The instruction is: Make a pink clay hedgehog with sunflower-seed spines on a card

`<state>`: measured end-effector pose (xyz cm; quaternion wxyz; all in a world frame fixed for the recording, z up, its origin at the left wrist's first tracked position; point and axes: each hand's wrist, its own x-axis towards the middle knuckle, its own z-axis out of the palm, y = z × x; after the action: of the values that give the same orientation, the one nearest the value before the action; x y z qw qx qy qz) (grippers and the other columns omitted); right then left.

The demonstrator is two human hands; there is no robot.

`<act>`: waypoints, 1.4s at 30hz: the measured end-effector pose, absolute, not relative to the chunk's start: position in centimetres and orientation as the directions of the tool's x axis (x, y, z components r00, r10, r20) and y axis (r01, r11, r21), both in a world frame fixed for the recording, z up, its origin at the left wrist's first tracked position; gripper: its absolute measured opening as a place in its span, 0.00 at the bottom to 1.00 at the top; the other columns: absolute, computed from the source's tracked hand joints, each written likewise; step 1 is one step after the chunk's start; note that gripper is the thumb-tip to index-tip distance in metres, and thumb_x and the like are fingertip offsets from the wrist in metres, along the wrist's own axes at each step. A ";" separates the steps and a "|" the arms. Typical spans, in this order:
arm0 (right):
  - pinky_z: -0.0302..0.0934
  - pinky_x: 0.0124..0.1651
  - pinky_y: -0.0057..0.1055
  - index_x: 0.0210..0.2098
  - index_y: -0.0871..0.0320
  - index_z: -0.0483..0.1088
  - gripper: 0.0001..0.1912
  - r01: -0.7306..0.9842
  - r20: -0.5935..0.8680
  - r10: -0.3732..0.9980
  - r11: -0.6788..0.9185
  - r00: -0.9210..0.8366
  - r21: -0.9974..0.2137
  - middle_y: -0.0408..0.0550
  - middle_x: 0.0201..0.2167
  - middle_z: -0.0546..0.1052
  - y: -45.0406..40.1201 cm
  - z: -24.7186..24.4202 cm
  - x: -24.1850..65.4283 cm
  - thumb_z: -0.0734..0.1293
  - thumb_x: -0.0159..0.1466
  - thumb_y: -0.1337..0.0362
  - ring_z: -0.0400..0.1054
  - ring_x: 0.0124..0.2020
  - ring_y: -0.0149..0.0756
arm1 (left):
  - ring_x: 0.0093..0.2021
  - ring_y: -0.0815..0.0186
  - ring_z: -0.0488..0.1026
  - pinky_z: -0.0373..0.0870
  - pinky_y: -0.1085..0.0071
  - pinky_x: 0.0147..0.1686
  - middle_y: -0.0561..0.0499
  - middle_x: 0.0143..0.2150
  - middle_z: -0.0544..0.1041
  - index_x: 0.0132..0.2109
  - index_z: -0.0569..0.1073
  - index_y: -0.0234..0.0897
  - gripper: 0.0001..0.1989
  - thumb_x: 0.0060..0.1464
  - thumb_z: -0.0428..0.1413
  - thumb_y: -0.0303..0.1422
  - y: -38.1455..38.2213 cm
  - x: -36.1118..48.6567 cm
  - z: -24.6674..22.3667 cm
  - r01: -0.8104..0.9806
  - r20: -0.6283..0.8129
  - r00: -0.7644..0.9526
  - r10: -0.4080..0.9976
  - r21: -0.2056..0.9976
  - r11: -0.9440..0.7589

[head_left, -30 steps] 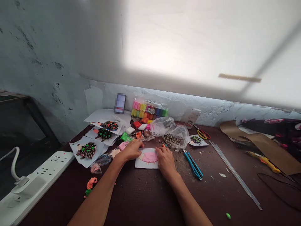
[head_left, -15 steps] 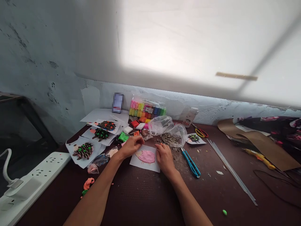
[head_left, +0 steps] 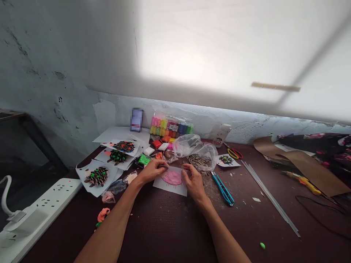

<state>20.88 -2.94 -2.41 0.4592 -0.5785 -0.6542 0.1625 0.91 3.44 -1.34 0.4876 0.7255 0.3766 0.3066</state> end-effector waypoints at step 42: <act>0.54 0.53 0.37 0.43 0.48 0.76 0.16 0.935 0.272 0.933 0.295 -0.236 -0.198 0.50 0.49 0.70 -3.2 -2.4 18.5 0.62 0.64 0.71 0.62 0.49 0.39 | 0.47 0.63 0.72 0.65 0.66 0.52 0.48 0.43 0.78 0.41 0.76 0.37 0.16 0.46 0.51 0.19 4.1 0.5 -4.6 0.627 0.254 0.529 0.810 0.526 -0.575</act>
<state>18.52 -3.18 -2.38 0.1706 -0.5939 -0.7863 -0.0028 0.51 4.14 -4.56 0.1889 0.8537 0.4208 0.2418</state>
